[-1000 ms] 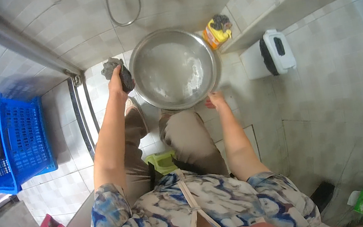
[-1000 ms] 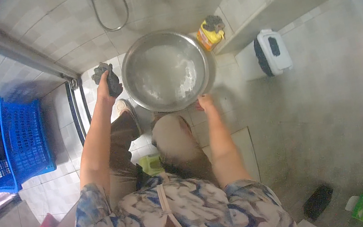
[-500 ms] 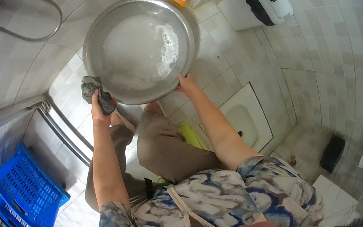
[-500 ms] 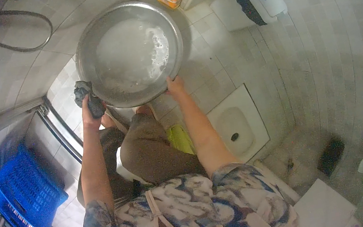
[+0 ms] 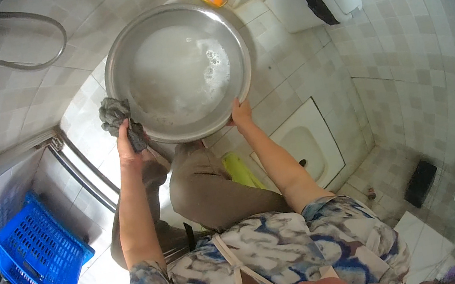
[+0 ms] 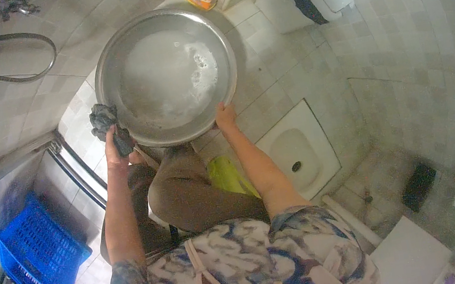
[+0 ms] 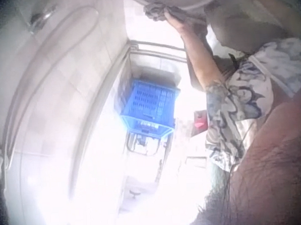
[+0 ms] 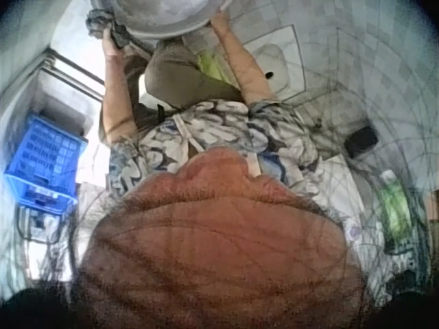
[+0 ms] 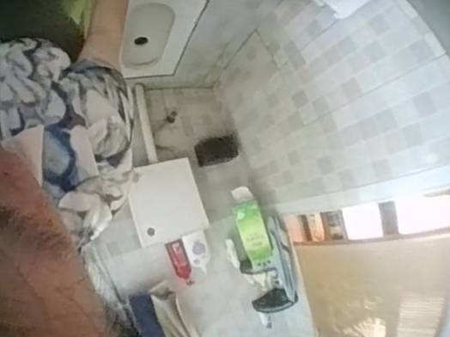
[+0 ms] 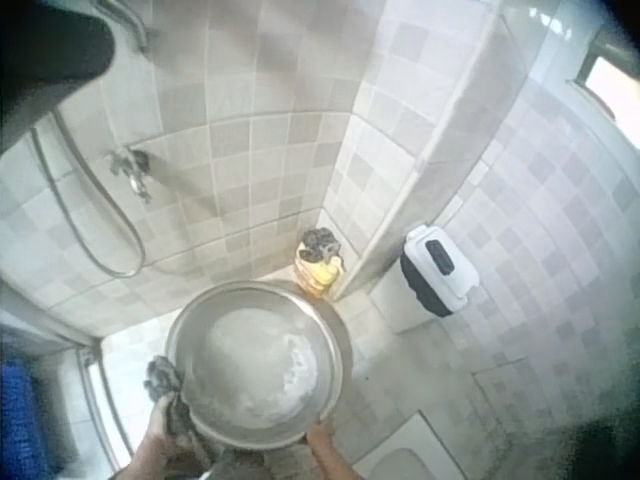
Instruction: The person cleans a metal pot in a basin of water using a cloth and a scouring pad, then rinses the pot and the cloth under a tap.
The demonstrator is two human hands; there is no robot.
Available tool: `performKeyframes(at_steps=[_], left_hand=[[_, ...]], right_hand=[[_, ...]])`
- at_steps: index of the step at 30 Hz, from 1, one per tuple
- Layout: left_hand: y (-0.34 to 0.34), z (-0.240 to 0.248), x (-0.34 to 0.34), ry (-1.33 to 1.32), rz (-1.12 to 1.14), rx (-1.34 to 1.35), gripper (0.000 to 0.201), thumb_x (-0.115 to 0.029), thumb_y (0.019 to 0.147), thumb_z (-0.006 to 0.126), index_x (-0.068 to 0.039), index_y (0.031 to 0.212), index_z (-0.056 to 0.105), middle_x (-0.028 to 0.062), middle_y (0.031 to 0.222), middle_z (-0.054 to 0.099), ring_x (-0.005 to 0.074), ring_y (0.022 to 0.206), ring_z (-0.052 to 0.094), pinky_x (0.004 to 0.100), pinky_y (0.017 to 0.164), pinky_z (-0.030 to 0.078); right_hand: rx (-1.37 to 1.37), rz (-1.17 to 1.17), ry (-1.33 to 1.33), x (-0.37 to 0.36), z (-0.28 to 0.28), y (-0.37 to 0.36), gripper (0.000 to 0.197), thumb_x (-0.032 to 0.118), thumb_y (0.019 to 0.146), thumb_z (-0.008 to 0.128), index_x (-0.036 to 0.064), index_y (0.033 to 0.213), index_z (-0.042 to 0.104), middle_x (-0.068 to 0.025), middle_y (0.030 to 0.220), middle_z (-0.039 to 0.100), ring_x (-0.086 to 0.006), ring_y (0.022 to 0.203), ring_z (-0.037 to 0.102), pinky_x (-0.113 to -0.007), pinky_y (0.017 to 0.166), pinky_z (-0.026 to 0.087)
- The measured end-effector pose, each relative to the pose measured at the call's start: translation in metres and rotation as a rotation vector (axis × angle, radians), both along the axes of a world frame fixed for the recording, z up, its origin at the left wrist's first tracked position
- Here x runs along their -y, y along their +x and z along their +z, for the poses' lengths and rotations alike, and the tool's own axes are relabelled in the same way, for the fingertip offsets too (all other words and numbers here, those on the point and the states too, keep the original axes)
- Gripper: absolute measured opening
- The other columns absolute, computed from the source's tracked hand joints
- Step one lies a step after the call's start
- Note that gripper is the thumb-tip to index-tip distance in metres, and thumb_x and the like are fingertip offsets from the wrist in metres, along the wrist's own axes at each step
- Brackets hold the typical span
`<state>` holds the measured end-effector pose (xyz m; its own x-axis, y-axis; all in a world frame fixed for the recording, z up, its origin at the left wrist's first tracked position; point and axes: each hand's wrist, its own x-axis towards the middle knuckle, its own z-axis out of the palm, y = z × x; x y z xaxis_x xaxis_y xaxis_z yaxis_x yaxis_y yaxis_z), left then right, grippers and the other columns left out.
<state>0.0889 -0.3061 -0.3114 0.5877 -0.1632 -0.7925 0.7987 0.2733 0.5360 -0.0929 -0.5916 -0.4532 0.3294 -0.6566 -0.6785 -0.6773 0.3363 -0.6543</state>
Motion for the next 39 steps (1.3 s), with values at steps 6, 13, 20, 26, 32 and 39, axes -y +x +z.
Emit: performKeyframes(at_steps=[6, 13, 20, 26, 32, 39], left_hand=[[0.006, 0.045, 0.010, 0.103, -0.129, 0.151, 0.036, -0.035, 0.082, 0.061, -0.004, 0.098, 0.055, 0.0073, 0.076, 0.058, 0.0190, 0.062, 0.058, 0.0311, 0.055, 0.047], [0.003, 0.080, 0.045, 0.171, -0.270, 0.315, 0.040, -0.027, 0.077, 0.069, 0.002, 0.102, 0.056, 0.0077, 0.083, 0.060, 0.0176, 0.065, 0.058, 0.0284, 0.056, 0.049], [-0.003, 0.103, 0.089, 0.183, -0.405, 0.419, 0.047, -0.027, 0.074, 0.072, 0.002, 0.108, 0.056, 0.0085, 0.096, 0.063, 0.0168, 0.082, 0.060, 0.0271, 0.073, 0.048], [-0.023, 0.126, 0.109, 0.208, -0.585, 0.388, 0.057, -0.032, 0.074, 0.072, 0.002, 0.116, 0.051, 0.0100, 0.105, 0.060, 0.0198, 0.094, 0.057, 0.0316, 0.084, 0.044], [-0.043, 0.160, 0.138, 0.296, -0.842, 0.460, 0.072, -0.036, 0.071, 0.073, 0.009, 0.120, 0.045, 0.0159, 0.111, 0.058, 0.0227, 0.101, 0.054, 0.0324, 0.092, 0.041], [-0.078, 0.153, 0.158, 0.258, -0.806, 0.574, 0.053, -0.023, 0.071, 0.073, 0.008, 0.110, 0.053, 0.0132, 0.102, 0.064, 0.0180, 0.091, 0.059, 0.0291, 0.084, 0.047]], right_hand=[[0.091, -0.134, 0.352, -0.032, 0.062, -0.003, 0.046, 0.034, 0.096, 0.035, -0.0029, 0.123, 0.035, -0.0226, 0.111, 0.053, -0.0372, 0.086, 0.062, -0.051, 0.064, 0.056], [0.078, -0.187, 0.464, -0.031, 0.044, -0.032, 0.044, 0.033, 0.097, 0.034, -0.0023, 0.123, 0.037, -0.0223, 0.111, 0.055, -0.0393, 0.089, 0.061, -0.053, 0.069, 0.055], [0.130, -0.277, 0.681, -0.038, 0.066, -0.049, 0.046, 0.033, 0.098, 0.030, 0.0019, 0.132, 0.032, -0.0210, 0.127, 0.046, -0.0400, 0.106, 0.053, -0.052, 0.082, 0.049], [0.058, -0.315, 0.772, -0.032, 0.073, -0.083, 0.044, 0.032, 0.098, 0.028, 0.0053, 0.133, 0.034, -0.0152, 0.128, 0.047, -0.0345, 0.110, 0.051, -0.047, 0.087, 0.046], [0.059, -0.191, 0.802, -0.026, 0.055, -0.116, 0.043, 0.034, 0.096, 0.036, 0.0043, 0.127, 0.041, -0.0140, 0.123, 0.051, -0.0310, 0.097, 0.058, -0.040, 0.075, 0.052], [0.110, -0.155, 0.833, -0.039, 0.083, -0.129, 0.044, 0.038, 0.095, 0.039, 0.0037, 0.121, 0.049, -0.0100, 0.119, 0.054, -0.0257, 0.098, 0.055, -0.038, 0.082, 0.049]])
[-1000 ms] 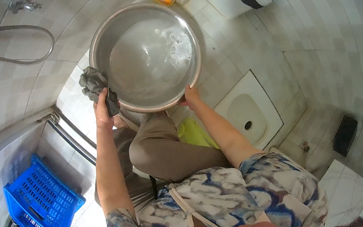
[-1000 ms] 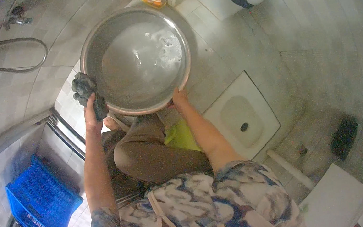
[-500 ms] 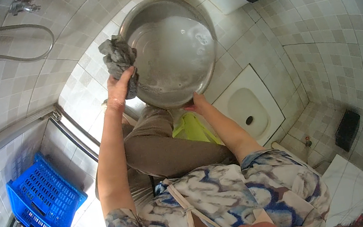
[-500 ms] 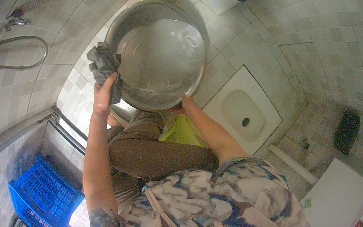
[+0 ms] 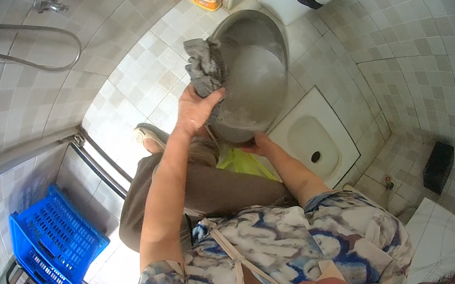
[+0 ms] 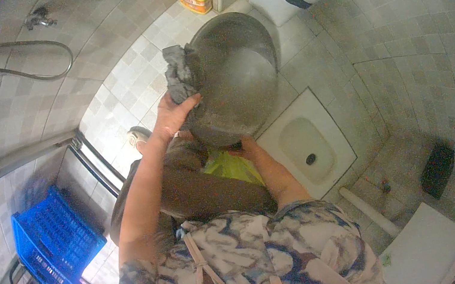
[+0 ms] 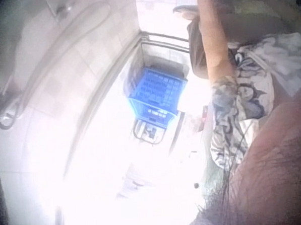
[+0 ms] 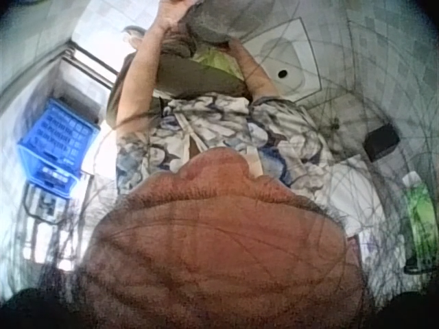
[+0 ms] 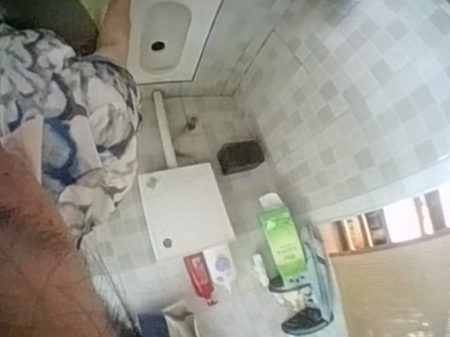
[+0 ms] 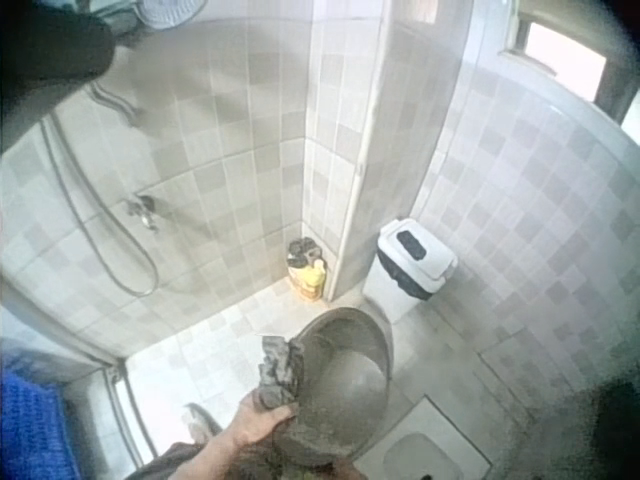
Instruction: The person cleans a metal pot in a basin of water using a cloth and a scouring pad, then rinses the pot and the cloth under a tap.
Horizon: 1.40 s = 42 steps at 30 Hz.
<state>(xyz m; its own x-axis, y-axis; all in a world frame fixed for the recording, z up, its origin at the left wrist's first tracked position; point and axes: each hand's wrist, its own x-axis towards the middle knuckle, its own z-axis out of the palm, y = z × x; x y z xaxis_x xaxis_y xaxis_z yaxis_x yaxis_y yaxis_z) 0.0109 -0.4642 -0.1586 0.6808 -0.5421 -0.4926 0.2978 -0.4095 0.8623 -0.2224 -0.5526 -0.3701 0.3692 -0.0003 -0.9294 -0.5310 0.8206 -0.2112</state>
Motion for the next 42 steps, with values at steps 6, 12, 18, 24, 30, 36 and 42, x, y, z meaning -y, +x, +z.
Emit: performKeyframes(at_steps=[6, 12, 18, 24, 30, 36, 42], left_hand=[[-0.041, 0.012, 0.023, -0.040, -0.054, 0.012, 0.058, -0.028, 0.069, 0.074, 0.011, 0.106, 0.051, 0.0162, 0.108, 0.060, 0.0193, 0.095, 0.057, 0.0296, 0.085, 0.046], [-0.058, 0.011, 0.021, 0.047, -0.116, 0.151, 0.066, -0.039, 0.065, 0.074, 0.004, 0.111, 0.053, 0.0193, 0.105, 0.060, 0.0267, 0.098, 0.058, 0.0318, 0.087, 0.045], [-0.084, 0.032, 0.041, 0.043, -0.273, 0.308, 0.063, -0.040, 0.066, 0.073, 0.003, 0.108, 0.055, 0.0200, 0.105, 0.060, 0.0282, 0.096, 0.059, 0.0328, 0.088, 0.045], [-0.102, 0.035, 0.021, -0.140, -0.314, 0.240, 0.055, -0.035, 0.066, 0.073, 0.001, 0.103, 0.057, 0.0197, 0.092, 0.063, 0.0290, 0.086, 0.062, 0.0350, 0.080, 0.048], [-0.149, 0.044, 0.050, -0.290, -0.490, 0.514, 0.052, -0.033, 0.059, 0.076, 0.001, 0.095, 0.058, 0.0215, 0.092, 0.059, 0.0363, 0.090, 0.058, 0.0401, 0.080, 0.047], [-0.139, 0.052, 0.043, -0.288, -0.457, 0.480, 0.051, -0.031, 0.057, 0.076, 0.000, 0.093, 0.058, 0.0208, 0.090, 0.060, 0.0369, 0.089, 0.057, 0.0406, 0.079, 0.047], [-0.068, 0.083, 0.020, -0.125, -0.194, 0.388, 0.058, -0.035, 0.061, 0.075, 0.002, 0.101, 0.057, 0.0226, 0.097, 0.061, 0.0309, 0.094, 0.060, 0.0368, 0.083, 0.047]], right_hand=[[-0.014, 0.095, -0.031, 0.018, 0.006, -0.015, 0.041, 0.032, 0.095, 0.042, 0.0028, 0.123, 0.047, -0.0125, 0.121, 0.052, -0.0268, 0.097, 0.056, -0.038, 0.082, 0.051], [-0.041, 0.114, 0.021, -0.004, 0.027, 0.001, 0.031, 0.027, 0.093, 0.048, 0.0060, 0.115, 0.053, -0.0085, 0.108, 0.056, -0.0226, 0.086, 0.056, -0.037, 0.083, 0.052], [-0.034, 0.089, 0.083, 0.023, -0.043, -0.025, 0.023, 0.032, 0.093, 0.046, 0.0128, 0.103, 0.053, -0.0011, 0.086, 0.049, -0.0149, 0.077, 0.045, -0.032, 0.071, 0.047], [-0.024, 0.241, -0.026, 0.007, -0.035, -0.010, 0.024, 0.034, 0.093, 0.046, 0.0156, 0.107, 0.053, 0.0010, 0.085, 0.051, -0.0126, 0.080, 0.045, -0.030, 0.066, 0.043], [-0.015, 0.239, -0.054, 0.019, -0.037, -0.009, 0.025, 0.034, 0.092, 0.047, 0.0149, 0.107, 0.053, 0.0006, 0.084, 0.053, -0.0135, 0.077, 0.048, -0.031, 0.062, 0.043], [0.001, 0.190, -0.064, 0.021, -0.047, 0.004, 0.026, 0.035, 0.092, 0.048, 0.0141, 0.107, 0.052, 0.0002, 0.082, 0.055, -0.0144, 0.075, 0.050, -0.031, 0.059, 0.043], [0.080, -0.095, -0.115, 0.036, -0.068, 0.044, 0.028, 0.035, 0.091, 0.049, 0.0134, 0.108, 0.052, -0.0002, 0.081, 0.057, -0.0153, 0.073, 0.052, -0.031, 0.056, 0.044]])
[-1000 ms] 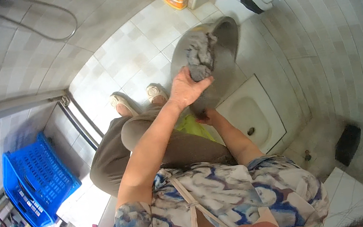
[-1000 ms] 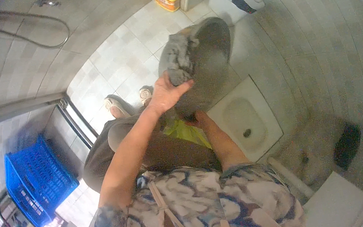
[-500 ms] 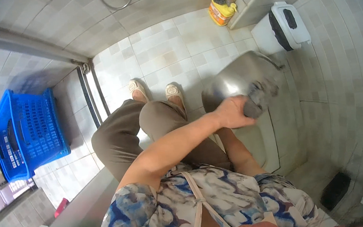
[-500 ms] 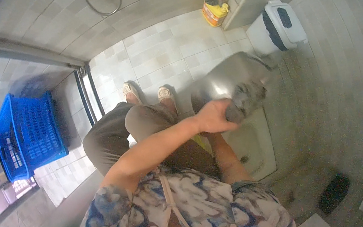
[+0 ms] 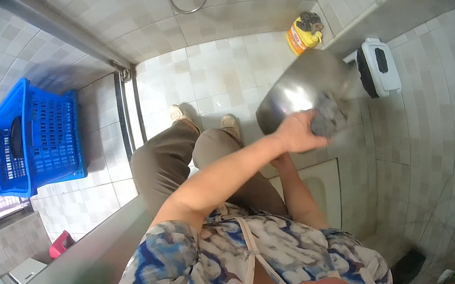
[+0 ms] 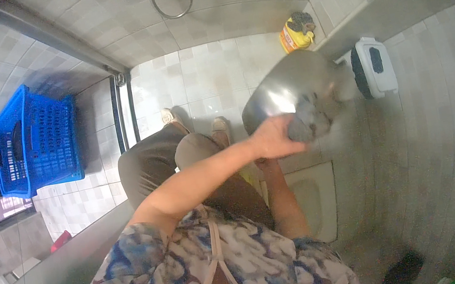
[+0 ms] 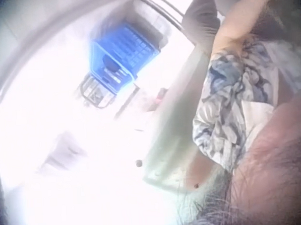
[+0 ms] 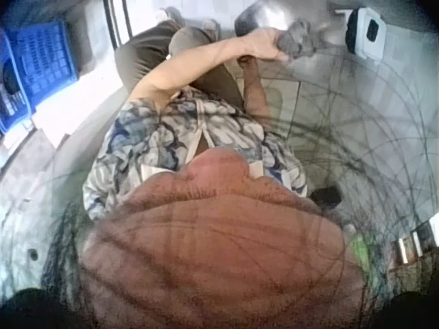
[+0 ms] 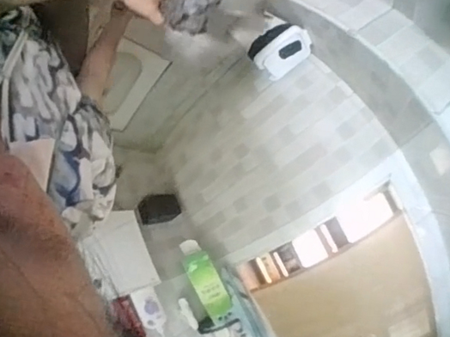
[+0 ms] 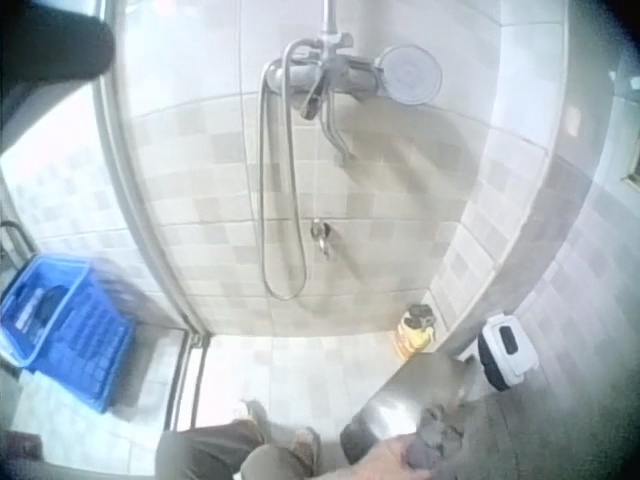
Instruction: The person cleans a metal pot in a basin of water using a cloth and a scouring pad, then rinses the pot and the cloth under a tap.
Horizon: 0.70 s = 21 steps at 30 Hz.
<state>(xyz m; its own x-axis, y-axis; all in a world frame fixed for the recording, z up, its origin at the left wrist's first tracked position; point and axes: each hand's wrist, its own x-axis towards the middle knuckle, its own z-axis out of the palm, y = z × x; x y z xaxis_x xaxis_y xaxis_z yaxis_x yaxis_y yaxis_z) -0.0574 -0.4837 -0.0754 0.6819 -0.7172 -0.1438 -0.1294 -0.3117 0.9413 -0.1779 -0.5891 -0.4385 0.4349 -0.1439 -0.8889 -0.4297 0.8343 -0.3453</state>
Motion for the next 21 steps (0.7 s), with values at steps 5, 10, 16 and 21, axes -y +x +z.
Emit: performKeyframes(at_steps=[5, 10, 16, 21], left_hand=[[0.070, -0.037, -0.069, -0.037, 0.462, -0.334, 0.059, -0.033, 0.068, 0.074, 0.006, 0.108, 0.056, 0.0150, 0.099, 0.064, 0.0206, 0.089, 0.061, 0.0330, 0.081, 0.049], [0.114, -0.083, -0.111, -0.332, 0.911, -0.606, 0.047, -0.028, 0.073, 0.071, 0.003, 0.105, 0.057, 0.0106, 0.090, 0.063, 0.0188, 0.077, 0.061, 0.0320, 0.071, 0.051], [0.131, -0.153, -0.190, -0.302, 1.189, -0.801, 0.050, -0.029, 0.073, 0.070, 0.005, 0.107, 0.056, 0.0100, 0.093, 0.063, 0.0196, 0.076, 0.061, 0.0299, 0.068, 0.050], [0.135, -0.174, -0.199, -0.226, 1.242, -0.951, 0.059, -0.030, 0.071, 0.072, 0.007, 0.113, 0.052, 0.0124, 0.100, 0.061, 0.0220, 0.084, 0.061, 0.0330, 0.073, 0.050]], right_hand=[[0.180, -0.323, -0.096, -0.009, 0.043, 0.019, 0.028, 0.022, 0.089, 0.051, -0.0003, 0.106, 0.049, -0.0133, 0.095, 0.056, -0.0298, 0.087, 0.059, -0.043, 0.081, 0.052], [0.056, -0.304, -0.295, 0.025, 0.088, 0.095, 0.029, 0.008, 0.081, 0.056, -0.0017, 0.107, 0.047, -0.0141, 0.097, 0.054, -0.0274, 0.082, 0.059, -0.044, 0.071, 0.053], [-0.094, -0.124, -0.591, -0.031, 0.079, 0.141, 0.028, 0.004, 0.078, 0.059, 0.0006, 0.103, 0.047, -0.0119, 0.091, 0.055, -0.0206, 0.068, 0.056, -0.034, 0.039, 0.040], [-0.001, -0.079, -0.914, -0.008, 0.002, 0.149, 0.024, 0.006, 0.078, 0.061, 0.0018, 0.099, 0.048, -0.0078, 0.081, 0.055, -0.0163, 0.049, 0.050, -0.030, 0.033, 0.033]])
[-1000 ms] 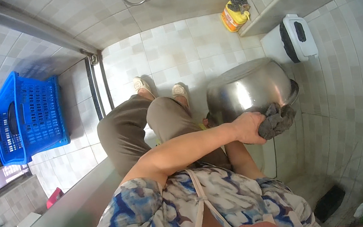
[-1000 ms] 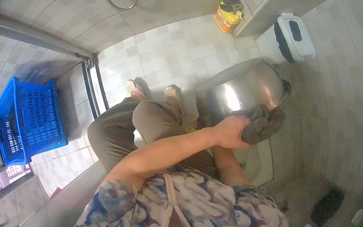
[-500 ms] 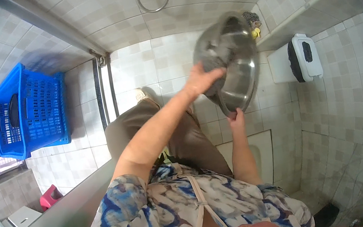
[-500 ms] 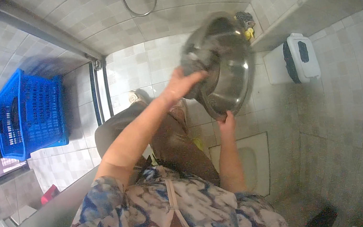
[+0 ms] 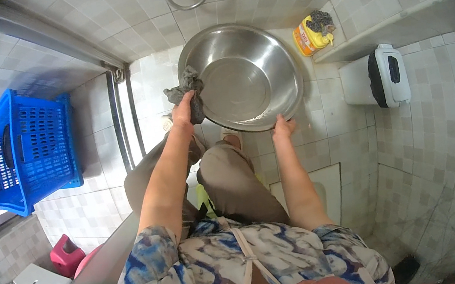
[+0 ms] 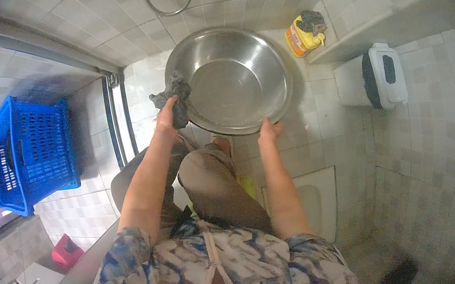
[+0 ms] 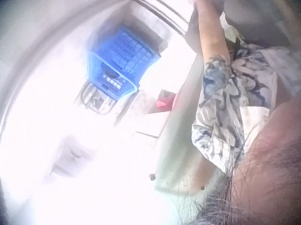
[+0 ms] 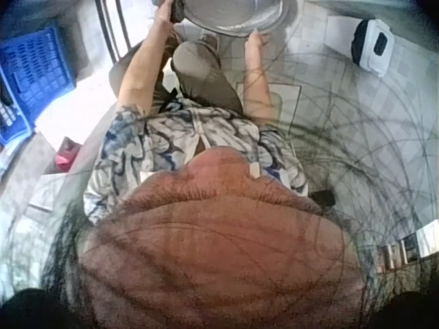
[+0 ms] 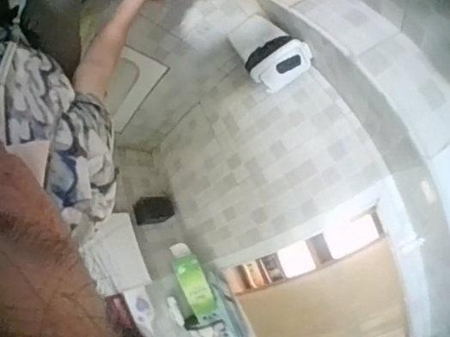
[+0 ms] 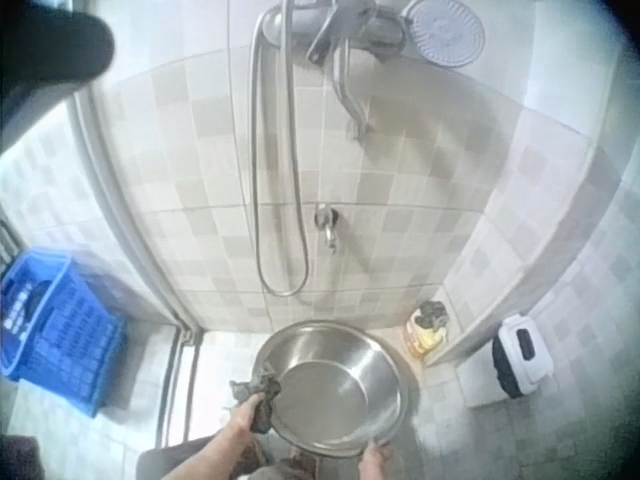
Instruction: The person cleans a metal pot in a basin of water using a cloth and a scouring pad, then rinses the pot and the cloth under a tap.
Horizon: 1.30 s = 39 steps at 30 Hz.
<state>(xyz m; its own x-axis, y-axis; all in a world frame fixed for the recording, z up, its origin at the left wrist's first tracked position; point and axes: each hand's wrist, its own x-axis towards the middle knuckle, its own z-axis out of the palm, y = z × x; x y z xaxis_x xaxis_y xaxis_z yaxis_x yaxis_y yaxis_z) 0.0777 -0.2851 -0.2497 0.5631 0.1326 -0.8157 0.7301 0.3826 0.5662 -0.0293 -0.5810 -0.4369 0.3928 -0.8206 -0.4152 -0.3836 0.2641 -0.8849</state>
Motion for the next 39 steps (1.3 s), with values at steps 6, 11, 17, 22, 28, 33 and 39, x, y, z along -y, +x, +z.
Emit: performKeyframes(at_steps=[6, 11, 17, 22, 28, 33, 39], left_hand=[[-0.001, -0.018, -0.006, 0.102, 0.012, -0.008, 0.060, -0.030, 0.071, 0.072, 0.006, 0.114, 0.051, 0.0123, 0.102, 0.061, 0.0220, 0.087, 0.060, 0.0336, 0.075, 0.050], [0.005, -0.017, -0.029, 0.009, 0.009, 0.097, 0.062, -0.028, 0.071, 0.072, 0.005, 0.118, 0.048, 0.0132, 0.107, 0.058, 0.0229, 0.092, 0.059, 0.0343, 0.080, 0.048], [0.023, 0.057, 0.016, -0.131, -0.063, 0.120, 0.044, -0.030, 0.081, 0.064, -0.002, 0.113, 0.054, 0.0110, 0.104, 0.061, 0.0243, 0.090, 0.060, 0.0364, 0.081, 0.049], [0.016, 0.061, 0.012, -0.374, -0.084, 0.166, 0.027, -0.032, 0.085, 0.059, -0.007, 0.096, 0.061, 0.0051, 0.080, 0.063, 0.0182, 0.069, 0.060, 0.0326, 0.063, 0.051], [0.026, 0.040, 0.040, -0.334, -0.001, 0.139, 0.064, -0.031, 0.073, 0.072, 0.002, 0.120, 0.043, 0.0123, 0.102, 0.059, 0.0214, 0.085, 0.060, 0.0355, 0.069, 0.051], [0.035, 0.072, 0.046, -0.309, 0.055, 0.152, 0.033, -0.032, 0.082, 0.062, -0.005, 0.100, 0.058, 0.0065, 0.084, 0.062, 0.0182, 0.070, 0.060, 0.0333, 0.060, 0.050], [0.040, 0.077, 0.036, -0.398, 0.108, 0.176, 0.033, -0.035, 0.084, 0.060, -0.006, 0.100, 0.059, 0.0064, 0.084, 0.061, 0.0185, 0.071, 0.059, 0.0339, 0.062, 0.050]], right_hand=[[-0.015, 0.024, -0.003, -0.022, -0.011, 0.003, 0.030, 0.002, 0.078, 0.061, 0.0020, 0.104, 0.048, -0.0132, 0.094, 0.057, -0.0230, 0.075, 0.057, -0.038, 0.052, 0.048], [-0.057, 0.092, 0.372, -0.051, 0.011, 0.002, 0.035, 0.008, 0.082, 0.059, 0.0051, 0.114, 0.045, -0.0148, 0.106, 0.055, -0.0308, 0.092, 0.057, -0.043, 0.062, 0.052], [-0.694, 0.854, -0.363, 0.022, 0.027, 0.029, 0.030, 0.029, 0.087, 0.052, 0.0066, 0.107, 0.056, -0.0110, 0.097, 0.061, -0.0283, 0.072, 0.061, -0.042, 0.063, 0.051], [0.003, 0.970, -0.300, -0.008, 0.188, 0.143, 0.036, 0.035, 0.087, 0.055, 0.0000, 0.090, 0.062, -0.0103, 0.064, 0.063, -0.0159, 0.058, 0.063, -0.031, 0.056, 0.048], [0.444, 1.062, -1.070, -0.048, 0.375, 0.293, 0.040, 0.030, 0.088, 0.058, -0.0035, 0.109, 0.054, -0.0141, 0.091, 0.065, -0.0169, 0.072, 0.065, -0.028, 0.063, 0.050], [0.340, 1.097, -1.285, -0.071, 0.408, 0.360, 0.033, 0.029, 0.082, 0.059, 0.0003, 0.098, 0.053, -0.0241, 0.083, 0.060, -0.0379, 0.079, 0.059, -0.047, 0.069, 0.045], [0.328, 1.003, -1.554, -0.072, 0.399, 0.361, 0.018, 0.016, 0.084, 0.052, -0.0009, 0.090, 0.055, -0.0238, 0.075, 0.059, -0.0406, 0.076, 0.058, -0.047, 0.068, 0.045]])
